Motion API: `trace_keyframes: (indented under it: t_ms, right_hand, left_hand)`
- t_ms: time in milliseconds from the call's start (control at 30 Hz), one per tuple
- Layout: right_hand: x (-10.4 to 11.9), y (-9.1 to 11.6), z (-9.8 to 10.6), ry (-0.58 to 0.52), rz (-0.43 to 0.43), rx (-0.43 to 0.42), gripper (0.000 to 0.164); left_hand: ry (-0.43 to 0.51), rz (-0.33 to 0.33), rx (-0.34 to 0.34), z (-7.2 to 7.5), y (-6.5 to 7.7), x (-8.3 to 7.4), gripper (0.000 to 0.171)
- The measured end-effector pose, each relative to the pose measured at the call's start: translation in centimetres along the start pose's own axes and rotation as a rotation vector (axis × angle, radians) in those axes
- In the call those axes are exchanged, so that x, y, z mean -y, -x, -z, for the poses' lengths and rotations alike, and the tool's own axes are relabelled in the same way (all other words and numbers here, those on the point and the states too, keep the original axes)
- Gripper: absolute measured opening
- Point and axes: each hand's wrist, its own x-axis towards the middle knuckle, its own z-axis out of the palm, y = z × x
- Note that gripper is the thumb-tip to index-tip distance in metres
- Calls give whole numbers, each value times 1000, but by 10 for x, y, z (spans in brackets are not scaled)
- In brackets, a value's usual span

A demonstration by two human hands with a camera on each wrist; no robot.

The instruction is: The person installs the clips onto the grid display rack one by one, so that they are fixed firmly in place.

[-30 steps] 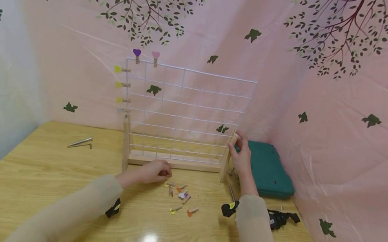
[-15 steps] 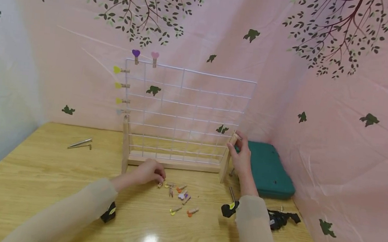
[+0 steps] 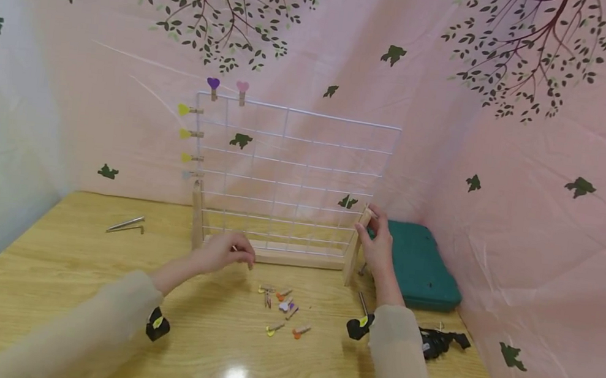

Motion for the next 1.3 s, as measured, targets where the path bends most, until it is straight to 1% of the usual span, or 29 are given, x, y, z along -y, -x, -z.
trace_keyframes:
  t_ms: [100,133,167,200,267,367,433,533,600,633,700,767,833,933,1033,1167,1300]
  right_hand:
    - [1,1,1,5,-9,1,52]
    - [1,1,1,8,-12,3,53]
    - [1,1,1,4,-16,4,53]
    - [1,1,1,2,-19,7,53]
    - [2,2,1,0,-25,9,53]
    - [2,3,2,-1,-32,12,54]
    - [3,4,3,-1,-36,12,54]
    - [3,5,4,4,-34,13,53]
    - [-6,1,4,18,-27,13,53]
    - [-11,0,4,26,-21,14,54]
    - [-18,-3,4,39,-21,22,54]
    - [-20,-5,3,35,-19,18,54]
    - [-11,-3,3,20,-14,16,53]
    - [-1,0,3,12,-1,10,54]
    - [2,1,3,28,8,16,54]
    - [2,0,3,19,10,12,53]
    - [1,0,2,13,18,6,52]
  left_hand:
    - [-10,-55,-30,19,-1,-17,18]
    - [6,-69,-40,25,-2,-24,18]
    - [40,-84,-49,32,-3,-30,17]
    - [61,-89,-64,39,-4,-37,16]
    - [58,-110,-120,54,-7,-52,14]
    - [54,-113,-191,77,-11,-73,13]
    - [44,-126,-221,93,-16,-87,15]
    - [80,-144,-255,116,-24,-107,15]
    - [76,-168,-305,131,-31,-119,13]
    - [74,-184,-343,139,-35,-124,11]
    - [38,-192,-418,155,-42,-136,10]
    - [-25,-193,-491,169,-50,-146,12]
    - [-91,-172,-568,182,-59,-155,16]
    - [-194,-116,-653,195,-72,-164,23]
    - [-230,-96,-696,204,-85,-166,24]
    - [-250,-107,-693,209,-102,-166,19]
    - [-294,-104,-664,208,-115,-165,17]
